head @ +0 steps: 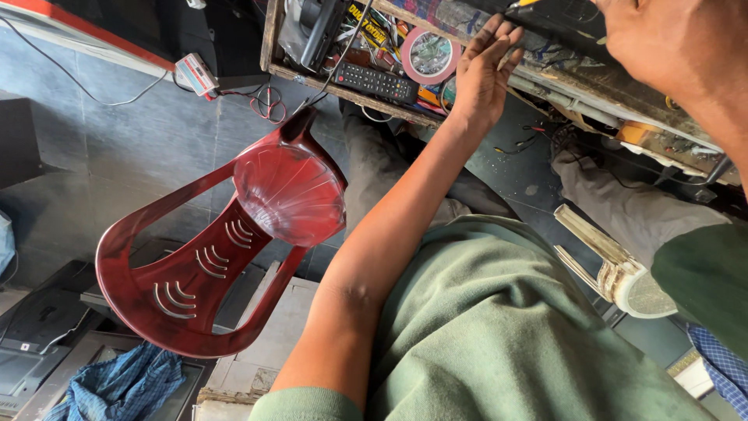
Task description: The person uses a screwdriver to remove screws from the back panel of a television set. They then remove the panel and place it on the workbench. The person continues to work on the internal components of the television.
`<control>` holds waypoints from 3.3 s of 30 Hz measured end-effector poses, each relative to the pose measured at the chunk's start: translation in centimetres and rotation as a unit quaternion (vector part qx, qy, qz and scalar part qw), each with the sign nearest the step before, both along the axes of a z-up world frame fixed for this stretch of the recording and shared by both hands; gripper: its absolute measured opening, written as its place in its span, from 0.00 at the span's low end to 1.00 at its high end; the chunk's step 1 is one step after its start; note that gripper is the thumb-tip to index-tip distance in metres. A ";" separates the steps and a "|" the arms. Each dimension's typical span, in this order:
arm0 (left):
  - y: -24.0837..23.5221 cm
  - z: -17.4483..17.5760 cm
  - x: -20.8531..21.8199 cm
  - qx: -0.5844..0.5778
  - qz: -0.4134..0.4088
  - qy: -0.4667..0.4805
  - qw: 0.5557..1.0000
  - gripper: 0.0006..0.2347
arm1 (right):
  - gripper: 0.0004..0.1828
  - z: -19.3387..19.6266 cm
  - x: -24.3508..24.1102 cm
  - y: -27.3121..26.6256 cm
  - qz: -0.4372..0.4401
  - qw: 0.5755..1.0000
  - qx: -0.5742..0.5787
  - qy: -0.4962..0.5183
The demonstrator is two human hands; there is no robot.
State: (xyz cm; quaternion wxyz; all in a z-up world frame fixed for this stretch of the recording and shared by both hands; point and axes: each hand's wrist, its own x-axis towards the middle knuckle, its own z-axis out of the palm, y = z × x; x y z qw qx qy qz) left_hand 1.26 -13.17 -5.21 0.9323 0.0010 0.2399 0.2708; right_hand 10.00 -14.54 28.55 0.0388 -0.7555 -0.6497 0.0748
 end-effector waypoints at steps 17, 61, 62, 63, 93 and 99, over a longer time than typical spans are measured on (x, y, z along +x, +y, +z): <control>-0.8 2.1 0.4 -0.094 0.061 -0.074 0.991 0.24 | 0.04 -0.8 -0.1 1.3 0.013 1.000 -0.001 0.003; 9.6 1.8 -5.1 0.080 0.123 0.241 0.959 0.07 | 0.08 1.1 -2.3 5.3 0.011 0.997 0.023 0.071; 11.1 2.8 -6.9 0.183 0.149 0.299 0.924 0.08 | 0.08 0.9 -2.0 6.1 0.027 0.997 0.027 0.061; 12.8 3.7 -8.3 0.254 0.122 0.378 0.882 0.12 | 0.08 0.8 -1.9 6.7 0.038 0.998 0.028 0.050; 18.7 0.8 -8.4 0.165 -0.030 0.227 0.959 0.12 | 0.06 -3.4 -3.1 19.3 0.261 0.958 0.013 -0.118; 17.9 0.3 -4.9 0.104 0.047 0.186 0.976 0.12 | 0.06 -3.5 -2.5 19.7 0.262 0.958 -0.001 -0.120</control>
